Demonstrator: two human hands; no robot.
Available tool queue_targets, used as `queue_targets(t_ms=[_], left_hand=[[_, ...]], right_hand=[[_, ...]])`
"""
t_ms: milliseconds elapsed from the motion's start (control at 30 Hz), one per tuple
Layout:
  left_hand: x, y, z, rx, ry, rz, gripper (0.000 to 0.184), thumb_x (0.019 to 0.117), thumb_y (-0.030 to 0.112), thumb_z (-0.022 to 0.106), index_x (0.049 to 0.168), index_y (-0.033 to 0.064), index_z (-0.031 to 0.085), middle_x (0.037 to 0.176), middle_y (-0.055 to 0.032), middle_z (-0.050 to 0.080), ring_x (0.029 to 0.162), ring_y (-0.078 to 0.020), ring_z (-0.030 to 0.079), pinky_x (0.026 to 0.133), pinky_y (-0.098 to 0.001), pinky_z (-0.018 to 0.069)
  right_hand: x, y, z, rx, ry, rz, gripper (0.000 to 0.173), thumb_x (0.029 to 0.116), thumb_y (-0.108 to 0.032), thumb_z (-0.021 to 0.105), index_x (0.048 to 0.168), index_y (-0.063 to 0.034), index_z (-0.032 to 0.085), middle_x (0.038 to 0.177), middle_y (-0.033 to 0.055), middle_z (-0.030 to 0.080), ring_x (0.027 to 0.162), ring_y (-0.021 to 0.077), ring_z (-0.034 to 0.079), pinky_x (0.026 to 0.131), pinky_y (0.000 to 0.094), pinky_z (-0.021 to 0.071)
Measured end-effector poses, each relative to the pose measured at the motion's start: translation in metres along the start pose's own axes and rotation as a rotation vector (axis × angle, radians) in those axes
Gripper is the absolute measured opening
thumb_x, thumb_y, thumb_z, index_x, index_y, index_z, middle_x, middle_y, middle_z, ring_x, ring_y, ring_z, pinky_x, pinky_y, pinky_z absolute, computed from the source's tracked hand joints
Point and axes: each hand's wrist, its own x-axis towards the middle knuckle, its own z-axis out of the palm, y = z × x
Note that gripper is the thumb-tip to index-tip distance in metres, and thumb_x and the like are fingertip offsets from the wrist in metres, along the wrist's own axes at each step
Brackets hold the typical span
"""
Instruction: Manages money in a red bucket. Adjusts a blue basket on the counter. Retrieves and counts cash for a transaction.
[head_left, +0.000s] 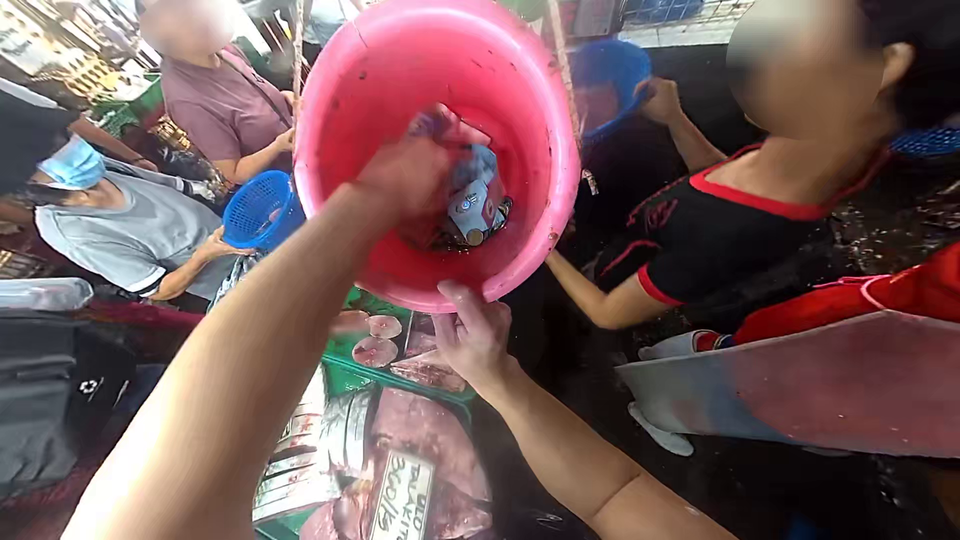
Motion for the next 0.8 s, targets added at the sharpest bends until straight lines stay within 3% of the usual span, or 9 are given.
queue_targets(t_ms=[67, 167, 333, 433, 533, 600, 667, 733, 800], left_hand=[[0.001, -0.009, -0.028, -0.241, 0.173, -0.045, 0.036, 0.0985, 0.019, 0.064, 0.130, 0.0017, 0.063, 0.110, -0.0230, 0.071, 0.104, -0.0383, 0.070, 0.093, -0.0610, 0.0534], [0.001, -0.009, -0.056, -0.450, 0.183, -0.071, 0.031, 0.0996, 0.023, 0.065, 0.123, 0.0031, 0.064, 0.106, -0.0140, 0.071, 0.098, -0.0228, 0.070, 0.092, -0.0485, 0.0565], [-0.009, -0.001, -0.068, -0.663, 0.020, -0.079, 0.050, 0.1011, 0.032, 0.066, 0.145, 0.0106, 0.053, 0.121, -0.0013, 0.073, 0.109, -0.0053, 0.070, 0.099, -0.0275, 0.0569], [-0.011, 0.003, -0.072, -0.506, 0.011, -0.157, 0.030, 0.1043, 0.029, 0.059, 0.125, 0.0105, 0.069, 0.108, -0.0056, 0.074, 0.100, -0.0146, 0.071, 0.094, -0.0410, 0.0572], [-0.009, 0.017, -0.059, -0.148, -0.222, -0.226, 0.024, 0.1034, 0.022, 0.059, 0.106, 0.0006, 0.071, 0.098, -0.0229, 0.069, 0.096, -0.0422, 0.068, 0.084, -0.0678, 0.0516], [-0.032, 0.012, 0.012, 0.040, 0.000, -0.144, 0.030, 0.0884, 0.037, 0.072, 0.084, 0.0067, 0.073, 0.081, -0.0206, 0.069, 0.079, -0.0442, 0.068, 0.067, -0.0726, 0.0512], [-0.034, 0.033, 0.049, 0.126, 0.051, -0.226, 0.043, 0.0858, 0.051, 0.071, 0.104, 0.0124, 0.075, 0.102, -0.0208, 0.071, 0.099, -0.0458, 0.067, 0.083, -0.0749, 0.0483], [-0.019, 0.061, 0.043, -0.024, -0.260, -0.478, 0.072, 0.0897, 0.044, 0.072, 0.145, 0.0015, 0.052, 0.142, -0.0315, 0.054, 0.133, -0.0530, 0.048, 0.106, -0.0786, 0.0331], [-0.007, 0.050, 0.037, -0.179, -0.354, -0.603, 0.089, 0.0863, 0.038, 0.074, 0.153, -0.0039, 0.032, 0.144, -0.0326, 0.050, 0.134, -0.0497, 0.050, 0.106, -0.0706, 0.0417]], right_hand=[[0.002, 0.000, -0.004, 0.004, -0.002, 0.003, 0.010, 0.0922, -0.012, 0.068, 0.098, -0.0071, 0.074, 0.072, 0.0049, 0.071, 0.063, 0.0129, 0.068, 0.054, 0.0303, 0.0560], [0.006, -0.004, -0.005, 0.015, 0.030, -0.001, 0.008, 0.0915, -0.011, 0.069, 0.096, -0.0069, 0.074, 0.073, 0.0059, 0.071, 0.065, 0.0132, 0.069, 0.055, 0.0304, 0.0569], [0.005, -0.002, -0.008, 0.021, 0.038, 0.000, 0.009, 0.0915, -0.012, 0.069, 0.095, -0.0067, 0.074, 0.072, 0.0059, 0.071, 0.065, 0.0126, 0.069, 0.055, 0.0293, 0.0563], [0.006, 0.001, -0.012, 0.021, 0.019, 0.007, 0.009, 0.0914, -0.011, 0.068, 0.097, -0.0074, 0.074, 0.071, 0.0046, 0.070, 0.061, 0.0124, 0.067, 0.052, 0.0298, 0.0540], [0.007, 0.003, -0.014, 0.004, 0.003, -0.001, 0.010, 0.0908, -0.012, 0.068, 0.096, -0.0074, 0.075, 0.071, 0.0042, 0.071, 0.062, 0.0124, 0.068, 0.052, 0.0299, 0.0543], [-0.001, -0.003, -0.012, -0.009, -0.033, 0.019, 0.013, 0.0881, -0.012, 0.070, 0.097, -0.0066, 0.077, 0.073, 0.0042, 0.074, 0.063, 0.0131, 0.070, 0.055, 0.0316, 0.0574], [0.002, -0.003, -0.015, -0.031, -0.063, 0.034, 0.018, 0.0858, -0.013, 0.071, 0.100, -0.0053, 0.078, 0.076, 0.0045, 0.076, 0.064, 0.0142, 0.071, 0.059, 0.0342, 0.0603], [0.003, 0.000, -0.018, -0.026, -0.072, 0.036, 0.019, 0.0843, -0.013, 0.072, 0.101, -0.0055, 0.077, 0.075, 0.0052, 0.074, 0.064, 0.0160, 0.071, 0.058, 0.0365, 0.0606], [0.000, 0.003, -0.016, -0.001, -0.047, 0.020, 0.015, 0.0876, -0.014, 0.072, 0.101, -0.0079, 0.076, 0.073, 0.0046, 0.073, 0.062, 0.0154, 0.070, 0.055, 0.0352, 0.0599]])
